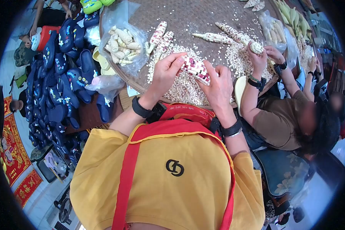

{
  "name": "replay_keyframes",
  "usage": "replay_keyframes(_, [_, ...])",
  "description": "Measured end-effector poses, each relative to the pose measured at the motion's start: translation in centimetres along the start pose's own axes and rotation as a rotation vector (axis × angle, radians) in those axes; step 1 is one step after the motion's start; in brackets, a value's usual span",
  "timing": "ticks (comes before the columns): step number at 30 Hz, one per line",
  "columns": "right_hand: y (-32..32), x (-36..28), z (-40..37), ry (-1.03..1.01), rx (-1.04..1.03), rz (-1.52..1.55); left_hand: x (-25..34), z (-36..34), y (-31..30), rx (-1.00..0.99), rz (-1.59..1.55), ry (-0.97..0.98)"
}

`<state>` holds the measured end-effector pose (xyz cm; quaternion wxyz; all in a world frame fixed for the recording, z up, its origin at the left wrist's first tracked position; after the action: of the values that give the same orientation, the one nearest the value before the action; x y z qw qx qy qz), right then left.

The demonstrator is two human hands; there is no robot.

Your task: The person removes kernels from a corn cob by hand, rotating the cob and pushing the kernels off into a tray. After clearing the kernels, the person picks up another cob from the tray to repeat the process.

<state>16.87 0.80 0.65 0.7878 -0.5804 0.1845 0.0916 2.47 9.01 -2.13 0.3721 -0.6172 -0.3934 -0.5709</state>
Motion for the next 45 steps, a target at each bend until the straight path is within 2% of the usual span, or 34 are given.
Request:
replay_keyframes(5, [0.2,0.3,-0.1,0.013,-0.017,0.010,-0.2,0.1,0.3,0.069,0.033,0.100])
replay_keyframes(8, [0.5,-0.2,0.0,0.023,-0.014,0.044,0.6,0.1,-0.4,0.137,0.179,0.194])
replay_keyframes(15, [0.2,-0.3,0.3,0.056,-0.052,0.019,0.0,0.2,-0.4,0.054,-0.064,0.042])
replay_keyframes(22, [0.7,0.2,-0.1,0.078,-0.065,0.041,-0.3,-0.1,-0.6,0.017,-0.101,-0.021])
replay_keyframes(28, [0.7,-0.4,-0.1,0.059,-0.091,0.000,-0.3,-0.2,-0.1,0.052,0.130,0.117])
replay_keyframes(30, [0.7,-0.6,-0.1,0.059,-0.097,-0.007,0.8,-0.4,-0.4,0.140,0.337,0.331])
replay_keyframes(31, [0.7,-0.6,-0.1,0.059,-0.101,-0.013,0.9,-0.5,-0.4,0.139,0.337,0.331])
replay_keyframes(33, [0.5,-0.8,-0.1,0.034,-0.089,-0.044,0.1,-0.3,-0.4,0.087,0.276,0.179])
replay_keyframes(41, [0.3,-1.3,-0.2,-0.002,-0.068,-0.038,-0.7,0.0,-0.5,0.091,0.137,0.123])
replay_keyframes(43, [0.7,-0.6,-0.2,0.085,-0.101,0.026,-0.3,0.0,-0.8,0.102,0.146,0.142])
replay_keyframes(45, [0.7,-0.6,-0.2,0.085,-0.113,0.032,-1.3,0.1,-0.7,0.030,0.017,0.019])
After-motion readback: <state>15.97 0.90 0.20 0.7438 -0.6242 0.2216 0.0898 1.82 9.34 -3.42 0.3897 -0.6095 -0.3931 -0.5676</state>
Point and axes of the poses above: each hand's wrist, its own z-axis towards the middle knuckle, its own y-axis out of the palm, x = y × z, the point moved 8 cm from there along z, towards the middle knuckle
